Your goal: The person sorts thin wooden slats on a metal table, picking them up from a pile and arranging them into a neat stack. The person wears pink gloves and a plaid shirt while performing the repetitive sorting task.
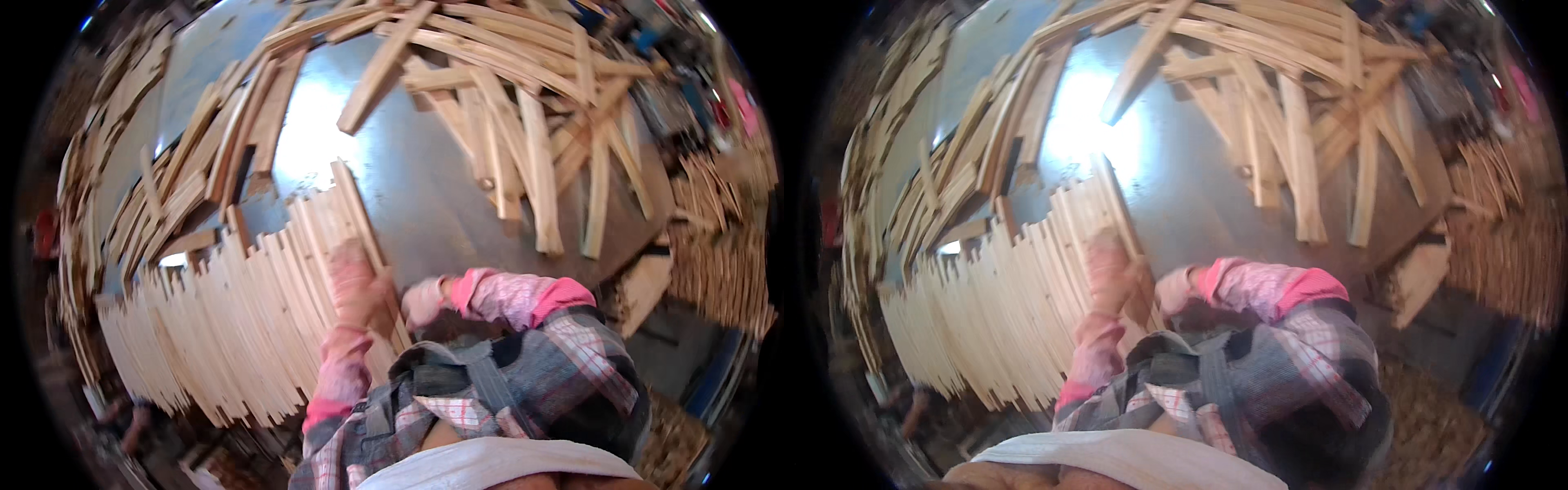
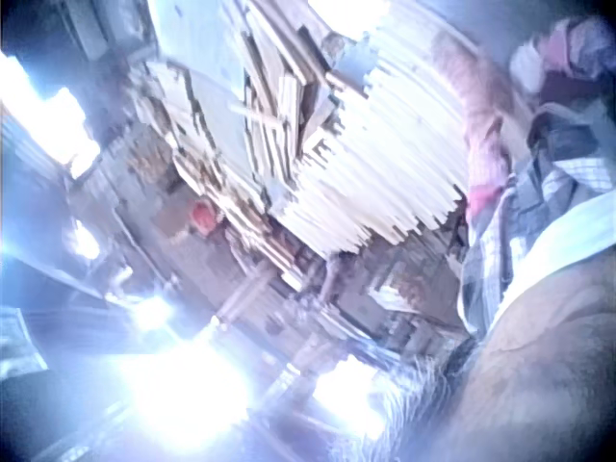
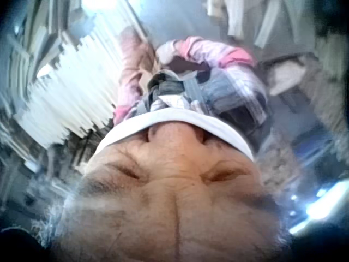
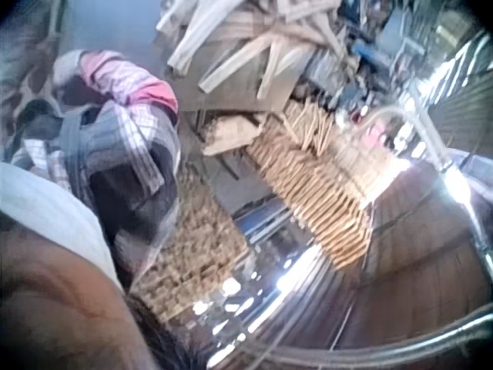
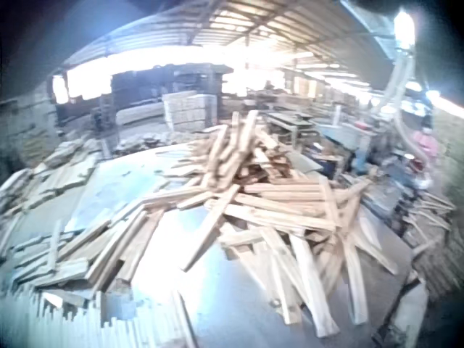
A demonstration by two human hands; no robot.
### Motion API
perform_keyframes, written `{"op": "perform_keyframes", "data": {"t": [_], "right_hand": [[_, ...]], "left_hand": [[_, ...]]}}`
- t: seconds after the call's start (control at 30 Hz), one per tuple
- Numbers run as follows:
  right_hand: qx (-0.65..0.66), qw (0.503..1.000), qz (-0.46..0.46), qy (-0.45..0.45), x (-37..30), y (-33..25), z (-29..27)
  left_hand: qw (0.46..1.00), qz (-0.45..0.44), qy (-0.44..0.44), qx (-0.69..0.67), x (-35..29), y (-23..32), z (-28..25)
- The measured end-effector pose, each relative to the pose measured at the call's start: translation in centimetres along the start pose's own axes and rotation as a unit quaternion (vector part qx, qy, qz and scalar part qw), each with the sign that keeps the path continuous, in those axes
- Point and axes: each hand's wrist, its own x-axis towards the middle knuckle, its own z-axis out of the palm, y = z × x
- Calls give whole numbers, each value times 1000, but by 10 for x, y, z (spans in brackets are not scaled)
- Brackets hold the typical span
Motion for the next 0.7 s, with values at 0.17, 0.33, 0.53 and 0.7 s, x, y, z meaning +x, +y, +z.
{"op": "perform_keyframes", "data": {"t": [0.17, 0.33, 0.53, 0.7], "right_hand": [[102, 868, 168, 455, 41, 92, -160], [292, 736, 251, 557, 90, 106, -296], [426, 607, 261, 618, 140, 149, -355], [450, 682, 2, 576, 56, 148, -290]], "left_hand": [[991, -20, -2, 134, -3, 9, 22], [995, -1, 3, 103, -6, 6, 13], [995, 49, 60, 65, 0, 5, 5], [974, -17, 224, 10, 95, -114, -69]]}}
